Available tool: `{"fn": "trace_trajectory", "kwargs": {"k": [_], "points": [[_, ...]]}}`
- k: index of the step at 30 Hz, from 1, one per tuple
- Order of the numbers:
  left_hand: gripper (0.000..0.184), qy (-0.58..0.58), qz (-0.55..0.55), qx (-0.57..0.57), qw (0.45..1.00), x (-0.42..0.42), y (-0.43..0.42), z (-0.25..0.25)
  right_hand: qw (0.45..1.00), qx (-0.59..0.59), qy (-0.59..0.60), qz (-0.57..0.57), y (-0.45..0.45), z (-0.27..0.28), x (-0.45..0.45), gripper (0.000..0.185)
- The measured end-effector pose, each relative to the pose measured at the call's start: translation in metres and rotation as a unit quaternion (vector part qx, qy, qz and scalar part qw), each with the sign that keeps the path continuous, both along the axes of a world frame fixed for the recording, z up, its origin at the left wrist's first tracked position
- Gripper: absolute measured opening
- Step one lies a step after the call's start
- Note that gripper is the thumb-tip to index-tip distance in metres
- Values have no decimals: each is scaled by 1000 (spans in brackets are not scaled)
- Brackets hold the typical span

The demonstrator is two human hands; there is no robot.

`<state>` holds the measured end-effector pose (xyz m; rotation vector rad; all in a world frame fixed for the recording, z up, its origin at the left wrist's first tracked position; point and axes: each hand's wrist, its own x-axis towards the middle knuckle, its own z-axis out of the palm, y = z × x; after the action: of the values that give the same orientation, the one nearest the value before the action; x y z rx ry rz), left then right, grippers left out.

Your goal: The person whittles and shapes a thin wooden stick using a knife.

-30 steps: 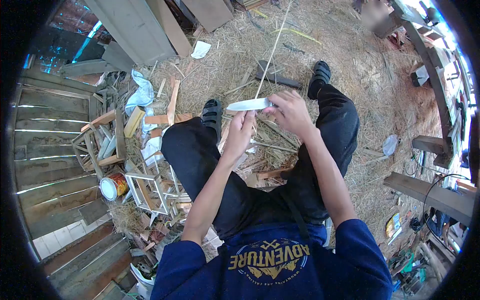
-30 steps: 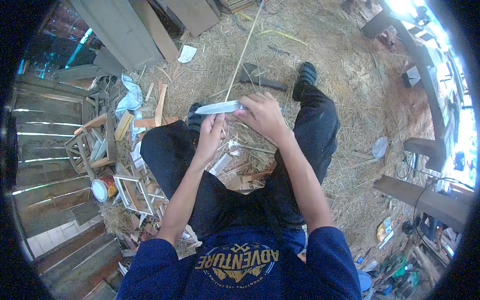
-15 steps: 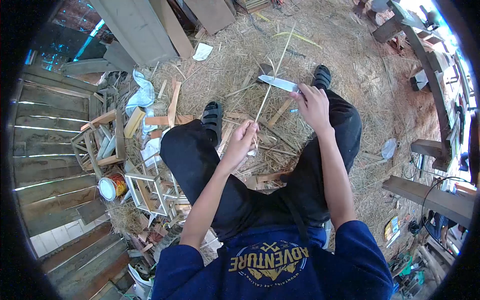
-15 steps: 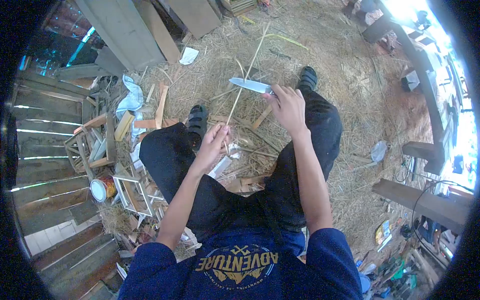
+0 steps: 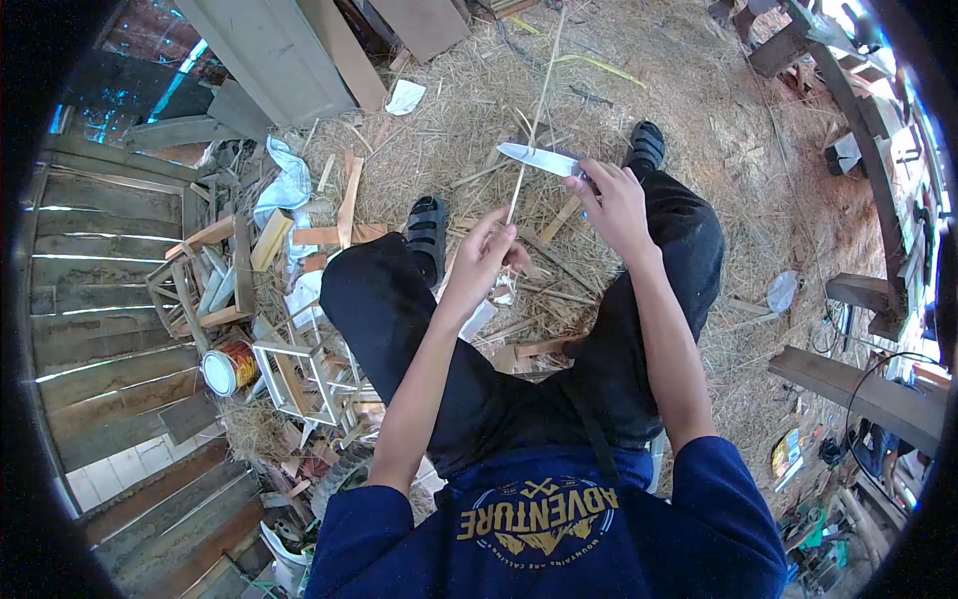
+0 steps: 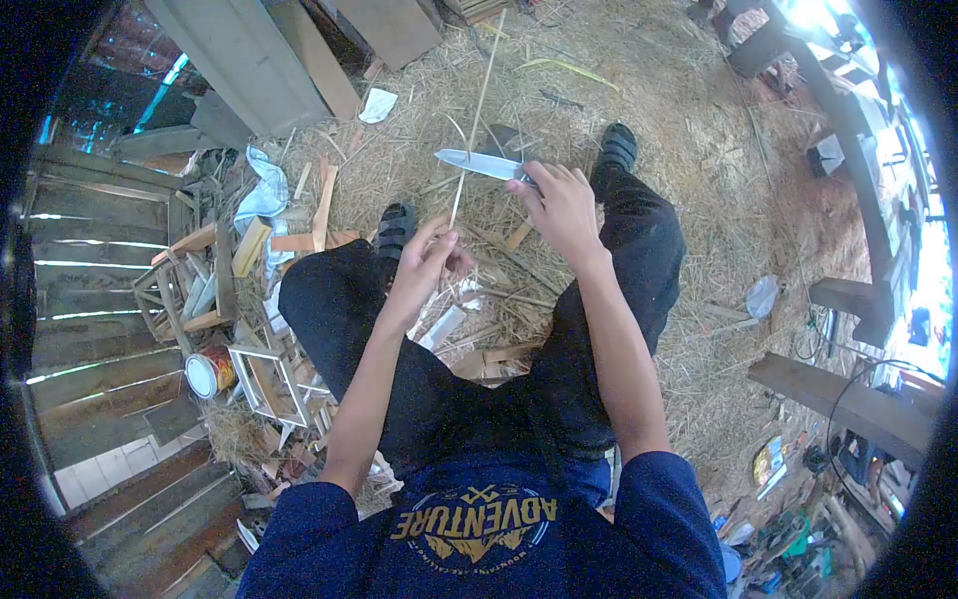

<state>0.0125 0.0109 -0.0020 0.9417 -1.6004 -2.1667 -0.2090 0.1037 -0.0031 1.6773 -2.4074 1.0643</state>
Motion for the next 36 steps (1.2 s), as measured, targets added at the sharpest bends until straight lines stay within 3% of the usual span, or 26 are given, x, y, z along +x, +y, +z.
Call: {"fn": "trace_trajectory", "kwargs": {"k": [2, 6, 10, 16, 19, 21, 23, 28, 32, 36], "points": [[33, 27, -13, -24, 999, -4, -3, -9, 1000, 2, -2, 17, 0, -1, 3, 34], [30, 37, 4, 35, 999, -5, -5, -6, 998, 0, 1, 56, -3, -7, 13, 34], [23, 71, 19, 37, 997, 8, -13, -9, 993, 52, 6, 102, -8, 20, 32, 35], [20, 119, 49, 20, 991, 37, -13, 1, 990, 36, 1, 140, -8, 46, 59, 36], [25, 138, -4, 67, 988, 49, -17, 3, 985, 12, 5, 172, -11, 44, 69, 35], [24, 119, 31, 48, 991, 47, -12, 12, 983, -19, 12, 180, -11, 48, 73, 34], [25, 113, 51, 33, 992, 45, -8, 14, 984, 29, 15, 175, -6, 63, 74, 34], [26, 159, 25, 35, 986, 39, -12, 8, 985, 38, 12, 168, 6, 79, 70, 34], [23, 157, 29, -29, 987, 29, -4, 10, 987, 34, 8, 158, 22, 77, 61, 34], [21, 160, 27, 31, 986, 24, 0, 10, 988, 13, 7, 154, 26, 65, 52, 35]]}}
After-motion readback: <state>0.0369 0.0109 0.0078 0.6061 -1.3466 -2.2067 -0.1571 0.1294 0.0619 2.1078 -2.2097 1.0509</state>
